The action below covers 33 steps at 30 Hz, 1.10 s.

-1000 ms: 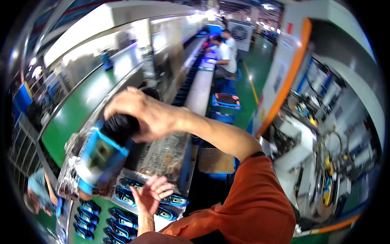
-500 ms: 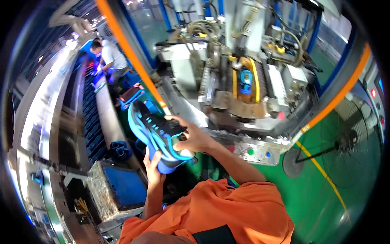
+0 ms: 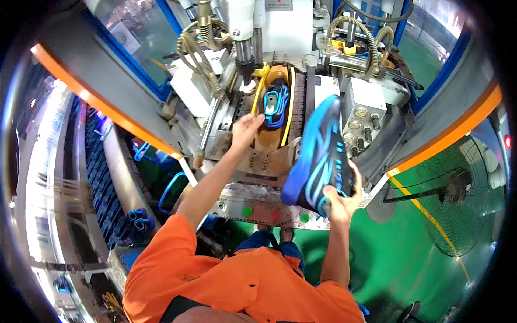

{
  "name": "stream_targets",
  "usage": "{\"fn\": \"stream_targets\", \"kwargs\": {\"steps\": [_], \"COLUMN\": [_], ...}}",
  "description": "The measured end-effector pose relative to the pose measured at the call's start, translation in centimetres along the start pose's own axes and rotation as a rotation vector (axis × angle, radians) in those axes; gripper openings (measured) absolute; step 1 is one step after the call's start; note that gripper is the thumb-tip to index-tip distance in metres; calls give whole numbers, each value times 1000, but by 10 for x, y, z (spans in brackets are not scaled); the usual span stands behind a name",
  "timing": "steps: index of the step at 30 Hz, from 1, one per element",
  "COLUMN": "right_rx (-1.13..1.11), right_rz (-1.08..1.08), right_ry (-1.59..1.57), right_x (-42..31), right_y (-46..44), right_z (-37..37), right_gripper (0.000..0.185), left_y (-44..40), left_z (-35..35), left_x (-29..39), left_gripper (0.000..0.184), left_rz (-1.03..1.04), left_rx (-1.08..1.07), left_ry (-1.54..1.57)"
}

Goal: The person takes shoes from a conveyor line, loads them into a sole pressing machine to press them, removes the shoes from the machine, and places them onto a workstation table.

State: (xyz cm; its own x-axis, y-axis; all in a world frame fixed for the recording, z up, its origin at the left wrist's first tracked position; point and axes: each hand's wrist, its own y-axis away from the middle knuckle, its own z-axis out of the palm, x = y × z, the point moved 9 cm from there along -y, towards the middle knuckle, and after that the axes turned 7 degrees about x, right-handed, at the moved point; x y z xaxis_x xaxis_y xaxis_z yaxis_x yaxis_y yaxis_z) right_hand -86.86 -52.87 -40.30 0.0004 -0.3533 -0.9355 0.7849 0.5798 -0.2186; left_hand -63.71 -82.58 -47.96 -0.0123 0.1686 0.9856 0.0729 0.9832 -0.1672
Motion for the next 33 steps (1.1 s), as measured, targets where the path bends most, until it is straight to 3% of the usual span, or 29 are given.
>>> {"fn": "stream_targets", "kwargs": {"steps": [1, 2, 3, 7, 9, 10, 11, 13, 15, 16, 17, 18, 19, 21, 23, 24, 27, 29, 31, 33], "right_rx": [40, 80, 136, 189, 211, 184, 160, 137, -67, -195, -216, -226, -313, -468, -380, -454, -380, -346, -374, -347], "right_rz": [-71, 55, 125, -79, -14, -104, -197, -46, -53, 46, -32, -54, -29, 154, 94, 146, -165, -142, -128, -114], "right_ry": [106, 106, 173, 375, 368, 440, 509, 501, 661, 830, 838, 1158, 1205, 1289, 1331, 1363, 1367, 1429, 1389, 1406], "right_x": [-17, -25, -33, -49, -49, -53, -56, -37, -18, -4, 5, 36, 83, 118, 152, 172, 208, 220, 218, 239], "right_y": [-3, -1, 1, -18, -44, -66, -91, -142, -190, -204, -211, -230, -245, -224, -205, -195, -163, -157, -158, -163], "right_z": [-11, -17, -22, -30, -13, -1, 15, 52, 115, 151, 185, 205, 225, 271, 291, 300, 310, 316, 313, 308], "right_gripper": [66, 67, 70, 73, 68, 65, 62, 56, 48, 51, 49, 58, 67, 65, 56, 48, 52, 57, 61, 66], "left_y": [-23, -39, -51, -90, -86, -93, -82, -55, -2, 16, 35, 54, 72, 105, 134, 156, 215, 249, 299, 332], "left_z": [9, 26, 36, 61, 40, 26, 16, -5, -47, -68, -92, -112, -133, -188, -228, -259, -331, -345, -366, -360], "left_x": [-1, 4, -2, -48, -30, -46, -20, -49, -5, 2, 9, 25, 45, 69, 113, 112, 129, 156, 155, 152], "left_gripper": [42, 47, 44, 43, 39, 36, 31, 24, 22, 26, 31, 37, 42, 44, 44, 44, 41, 37, 33, 31], "left_rz": [-54, 67, 33, 24, -41, 6, -254, -547, -666, -642, -621, -619, -617, -574, -514, -499, -279, -191, -247, -234], "left_rx": [-6, 32, 89, 65, 100, 179, -19, 7, 91, 119, 148, 119, 94, 115, 252, 336, 564, 731, 952, 1049], "left_ry": [-472, -447, -581, -795, -664, -536, -304, 323, 404, 409, 414, 383, 352, 159, 282, 261, 217, 194, 64, 185]}}
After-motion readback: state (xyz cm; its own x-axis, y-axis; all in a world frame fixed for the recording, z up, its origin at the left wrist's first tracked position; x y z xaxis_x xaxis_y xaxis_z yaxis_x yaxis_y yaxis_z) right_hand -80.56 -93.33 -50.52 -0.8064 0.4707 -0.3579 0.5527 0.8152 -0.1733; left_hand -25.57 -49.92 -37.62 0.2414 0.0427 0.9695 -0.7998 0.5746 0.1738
